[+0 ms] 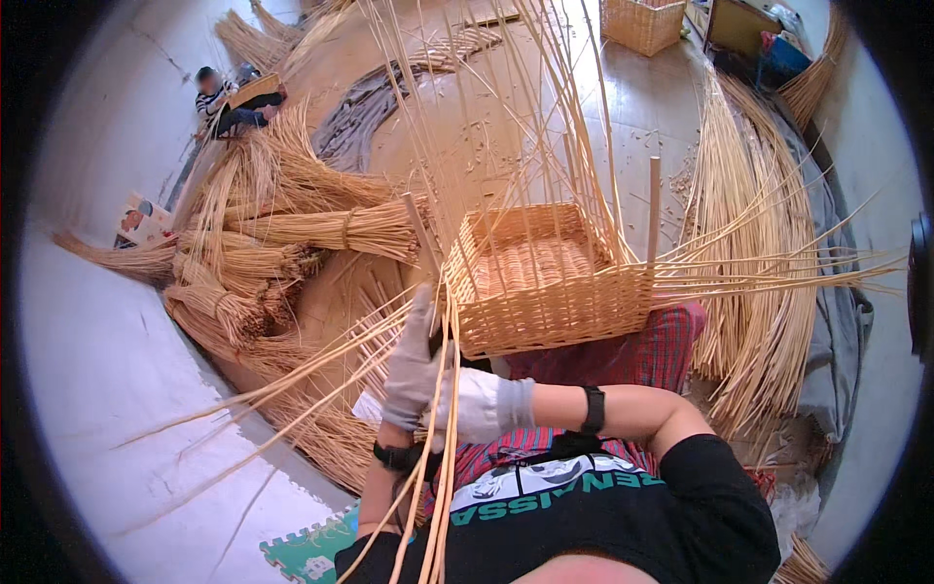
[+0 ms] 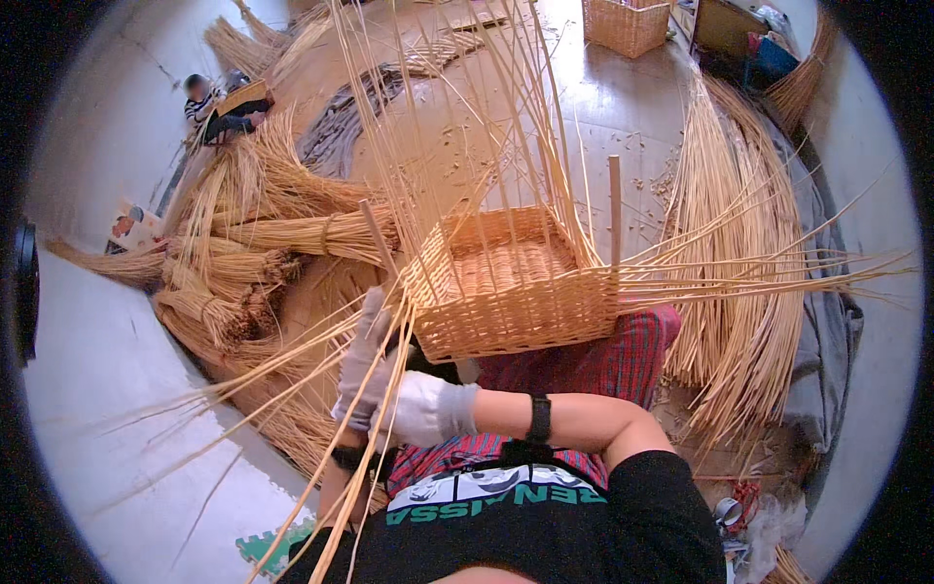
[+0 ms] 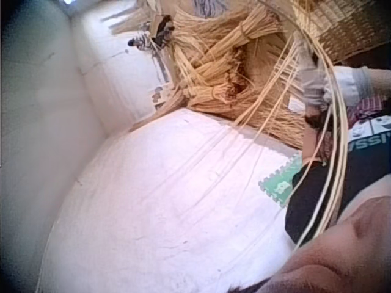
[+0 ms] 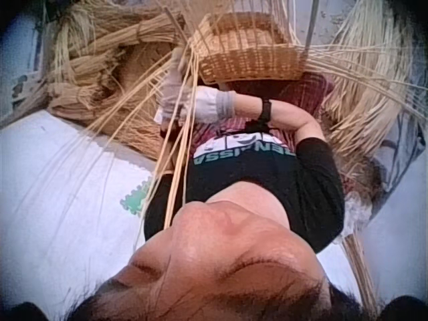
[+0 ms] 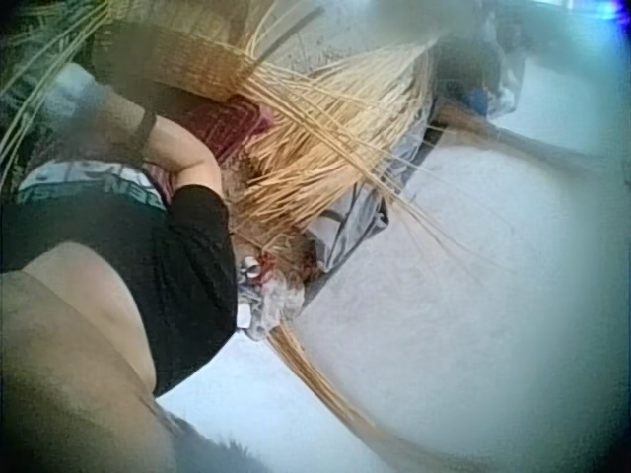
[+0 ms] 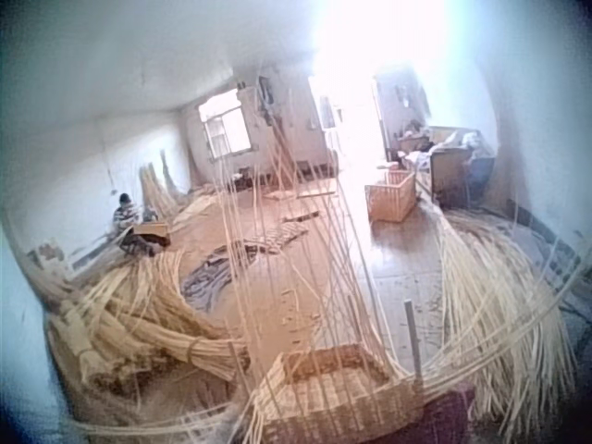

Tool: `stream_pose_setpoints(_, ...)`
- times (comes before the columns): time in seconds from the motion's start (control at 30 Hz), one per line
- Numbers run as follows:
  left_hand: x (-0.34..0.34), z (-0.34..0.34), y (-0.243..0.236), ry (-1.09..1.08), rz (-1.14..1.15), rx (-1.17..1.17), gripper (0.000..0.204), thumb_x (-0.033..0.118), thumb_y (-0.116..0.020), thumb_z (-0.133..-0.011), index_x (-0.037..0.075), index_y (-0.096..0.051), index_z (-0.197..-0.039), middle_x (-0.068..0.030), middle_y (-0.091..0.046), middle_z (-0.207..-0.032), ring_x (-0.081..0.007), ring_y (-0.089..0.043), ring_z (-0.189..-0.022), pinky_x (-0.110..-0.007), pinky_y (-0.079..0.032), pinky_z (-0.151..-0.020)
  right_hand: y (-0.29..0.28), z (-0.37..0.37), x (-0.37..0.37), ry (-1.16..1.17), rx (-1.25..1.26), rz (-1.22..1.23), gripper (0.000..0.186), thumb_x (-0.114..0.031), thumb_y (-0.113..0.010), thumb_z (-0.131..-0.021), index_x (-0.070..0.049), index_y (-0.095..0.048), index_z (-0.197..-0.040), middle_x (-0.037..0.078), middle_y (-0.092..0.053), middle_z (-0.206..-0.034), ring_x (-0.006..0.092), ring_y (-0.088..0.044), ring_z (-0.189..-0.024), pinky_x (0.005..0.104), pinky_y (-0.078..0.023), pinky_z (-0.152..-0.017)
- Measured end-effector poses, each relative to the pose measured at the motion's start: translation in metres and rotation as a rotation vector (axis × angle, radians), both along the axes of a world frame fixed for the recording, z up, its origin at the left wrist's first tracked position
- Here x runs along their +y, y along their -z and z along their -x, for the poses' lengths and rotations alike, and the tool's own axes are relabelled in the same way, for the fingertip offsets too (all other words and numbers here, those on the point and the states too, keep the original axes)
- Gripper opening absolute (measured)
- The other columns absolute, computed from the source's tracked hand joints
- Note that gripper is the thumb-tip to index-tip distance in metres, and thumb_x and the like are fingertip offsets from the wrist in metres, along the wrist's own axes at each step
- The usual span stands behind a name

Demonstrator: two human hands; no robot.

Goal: Weave a rectangular basket using long wooden strips.

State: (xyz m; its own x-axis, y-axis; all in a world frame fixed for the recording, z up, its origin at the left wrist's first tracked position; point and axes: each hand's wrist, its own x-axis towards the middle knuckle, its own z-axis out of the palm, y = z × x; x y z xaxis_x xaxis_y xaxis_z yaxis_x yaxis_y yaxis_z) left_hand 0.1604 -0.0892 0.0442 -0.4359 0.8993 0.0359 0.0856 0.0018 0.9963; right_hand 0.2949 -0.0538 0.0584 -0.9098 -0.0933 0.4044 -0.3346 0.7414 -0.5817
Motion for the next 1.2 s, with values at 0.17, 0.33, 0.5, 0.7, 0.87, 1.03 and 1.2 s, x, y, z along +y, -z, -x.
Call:
stream_pose_setpoints(0.17,0.025,0.01,0.013,0.099,-0.246,0.118,0.056,0.006,-0.063,-0.097,0.005,-0.036,-0.146,0.0041,-0.053,-0.075,-0.0066,-0.052,-0.072,-0.032,-0.05,-0.094,0.02,-0.05,0.028,0.125,-0.053,0.118,0.018,-0.029,-0.067,-0.085,-0.012,-0.068,-0.079,0.011,-0.067,-0.073,0.034,-0.068,-0.082,0.0463,-0.053,-0.069)
stream_pose_setpoints(0.33,-0.006,0.031,0.059,-0.046,-0.363,0.041,0.022,0.019,-0.044,-0.109,0.004,-0.059,-0.11,-0.0049,-0.062,-0.084,-0.0107,-0.056,-0.072,-0.031,-0.051,-0.086,0.113,-0.08,0.117,0.511,0.409,1.501,0.044,-0.043,-0.052,-0.103,-0.008,-0.058,-0.077,0.006,-0.054,-0.065,0.0246,-0.061,-0.066,0.0419,-0.054,-0.076)
stream_pose_setpoints(0.5,-0.016,-0.023,0.111,-0.319,-0.302,0.045,0.034,0.033,-0.056,-0.104,0.002,-0.06,-0.119,-0.0117,-0.068,-0.106,-0.0242,-0.061,-0.108,-0.039,-0.044,-0.103,0.153,-0.091,0.133,0.732,0.304,1.356,0.022,-0.024,-0.052,-0.106,-0.007,-0.061,-0.095,0.001,-0.06,-0.084,0.0161,-0.063,-0.081,0.0348,-0.055,-0.082)
stream_pose_setpoints(0.7,0.037,0.012,0.122,0.032,0.247,0.033,0.065,0.041,-0.076,-0.089,-0.003,-0.056,-0.133,-0.0158,-0.067,-0.121,-0.026,-0.067,-0.103,-0.038,-0.053,-0.092,0.124,-0.092,0.124,1.124,0.163,0.999,0.008,0.0,-0.063,-0.095,-0.003,-0.067,-0.101,0.001,-0.069,-0.09,0.008,-0.064,-0.084,0.0253,-0.054,-0.075)
stream_pose_setpoints(0.87,0.069,0.033,0.129,0.139,0.364,-0.11,0.064,0.034,-0.077,-0.09,-0.001,-0.053,-0.137,-0.0148,-0.065,-0.127,-0.0242,-0.067,-0.103,-0.038,-0.054,-0.091,0.132,-0.075,0.123,1.193,0.314,0.942,0.009,0.001,-0.064,-0.094,-0.004,-0.067,-0.102,0.0,-0.069,-0.086,0.0071,-0.063,-0.079,0.0251,-0.053,-0.071)
stream_pose_setpoints(1.03,0.063,0.017,0.138,0.036,0.225,-0.095,0.066,0.029,-0.078,-0.089,-0.001,-0.048,-0.14,-0.0144,-0.064,-0.127,-0.0228,-0.066,-0.107,-0.036,-0.053,-0.093,0.088,-0.066,0.109,1.273,0.166,1.087,0.008,0.0,-0.063,-0.096,-0.003,-0.066,-0.103,0.002,-0.067,-0.088,0.0088,-0.063,-0.081,0.0264,-0.054,-0.068)
stream_pose_setpoints(1.2,0.065,0.007,0.125,-0.14,0.221,-0.314,0.067,0.017,-0.083,-0.084,0.001,-0.046,-0.138,-0.0118,-0.061,-0.125,-0.0233,-0.058,-0.115,-0.037,-0.049,-0.1,0.011,0.013,0.156,1.007,0.316,0.299,0.021,-0.008,-0.07,-0.087,-0.009,-0.071,-0.108,0.014,-0.071,-0.1,0.029,-0.069,-0.09,0.0336,-0.056,-0.079)
